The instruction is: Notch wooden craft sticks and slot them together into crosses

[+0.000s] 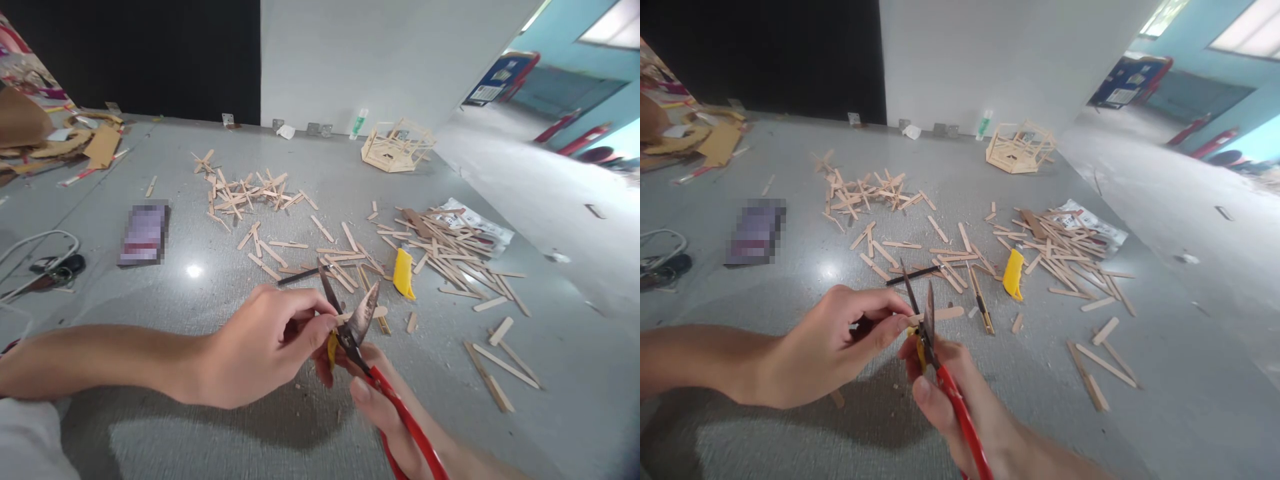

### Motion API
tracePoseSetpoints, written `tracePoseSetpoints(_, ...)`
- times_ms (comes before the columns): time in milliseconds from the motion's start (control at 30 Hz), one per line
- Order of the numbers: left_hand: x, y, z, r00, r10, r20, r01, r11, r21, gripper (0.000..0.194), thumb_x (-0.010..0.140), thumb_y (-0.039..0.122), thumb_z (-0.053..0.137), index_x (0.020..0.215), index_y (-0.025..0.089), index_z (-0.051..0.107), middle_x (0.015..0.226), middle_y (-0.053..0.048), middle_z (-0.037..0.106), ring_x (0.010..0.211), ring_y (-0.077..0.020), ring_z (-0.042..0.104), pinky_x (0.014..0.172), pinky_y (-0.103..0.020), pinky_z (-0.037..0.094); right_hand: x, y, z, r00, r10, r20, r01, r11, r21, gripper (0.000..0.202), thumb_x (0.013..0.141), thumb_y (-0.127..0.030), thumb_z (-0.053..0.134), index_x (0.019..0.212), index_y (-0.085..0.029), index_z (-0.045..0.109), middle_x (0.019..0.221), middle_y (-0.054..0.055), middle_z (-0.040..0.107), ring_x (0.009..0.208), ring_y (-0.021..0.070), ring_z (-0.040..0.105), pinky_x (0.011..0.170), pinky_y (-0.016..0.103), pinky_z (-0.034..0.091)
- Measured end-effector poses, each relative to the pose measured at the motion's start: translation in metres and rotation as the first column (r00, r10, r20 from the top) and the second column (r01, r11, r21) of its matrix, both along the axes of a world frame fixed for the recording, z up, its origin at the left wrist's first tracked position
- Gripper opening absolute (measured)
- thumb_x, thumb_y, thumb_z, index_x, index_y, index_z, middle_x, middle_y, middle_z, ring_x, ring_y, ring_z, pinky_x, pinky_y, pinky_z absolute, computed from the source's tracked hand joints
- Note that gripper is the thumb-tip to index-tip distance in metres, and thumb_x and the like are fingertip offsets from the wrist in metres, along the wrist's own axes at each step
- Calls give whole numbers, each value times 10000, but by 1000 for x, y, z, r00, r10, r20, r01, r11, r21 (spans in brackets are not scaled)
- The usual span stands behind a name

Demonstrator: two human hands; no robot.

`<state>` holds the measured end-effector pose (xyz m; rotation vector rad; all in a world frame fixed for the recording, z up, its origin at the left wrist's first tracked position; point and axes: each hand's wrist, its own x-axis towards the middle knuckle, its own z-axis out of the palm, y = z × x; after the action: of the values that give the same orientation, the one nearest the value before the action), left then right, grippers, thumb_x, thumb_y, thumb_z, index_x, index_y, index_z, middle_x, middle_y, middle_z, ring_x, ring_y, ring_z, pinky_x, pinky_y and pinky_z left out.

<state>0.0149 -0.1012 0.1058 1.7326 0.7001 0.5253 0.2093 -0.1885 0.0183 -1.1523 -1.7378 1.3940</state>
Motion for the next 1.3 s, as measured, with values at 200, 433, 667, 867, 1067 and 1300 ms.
tracePoseSetpoints(200,1,-2,-2,1000,-5,-8,5,1000,3,228,1056,200,460,899,152,618,668,33,726,525,-32,630,488,-82,397,1,-5,-2,984,-156,-81,162,984,78,433,950,-682,418,1133,-392,682,859,21,697,911,310,709,659,376,609)
tracePoseSetpoints(433,2,-3,-3,1000,-9,-2,9,1000,-3,219,1056,195,450,898,156,597,651,36,723,508,-33,621,477,-89,392,-2,-3,-3,993,-114,-44,114,993,3,433,955,-676,388,1006,-358,678,771,10,662,840,284,706,608,336,585)
tracePoseSetpoints(667,2,-3,-6,1000,-5,3,5,1000,-12,236,1071,247,444,918,168,606,661,33,715,536,-49,638,463,-107,379,-3,-6,-12,973,-154,-174,155,988,-4,396,972,-654,389,1011,-368,660,753,8,643,838,282,692,577,324,559)
tracePoseSetpoints(867,2,-3,-6,1000,10,-4,-10,1000,6,244,1074,267,451,926,166,617,687,23,708,552,-54,626,484,-123,388,-6,-6,-16,955,-137,-265,138,990,-17,338,979,-643,434,1121,-417,641,791,-2,651,873,286,697,590,322,560)
tracePoseSetpoints(1067,0,-3,-6,1000,6,1,-6,999,-47,267,1091,332,434,952,175,598,696,22,699,509,-58,575,476,-153,389,-1,-4,-11,959,-45,-278,36,999,-40,364,973,-652,449,1199,-426,623,879,13,681,940,298,689,639,337,584)
tracePoseSetpoints(1300,2,-4,-4,1000,2,26,0,996,-93,254,1101,353,411,925,190,494,682,24,681,565,-77,625,510,-177,394,3,-1,-2,970,-110,-217,114,993,9,454,883,-752,513,1174,-421,624,931,26,650,943,309,672,696,372,586)
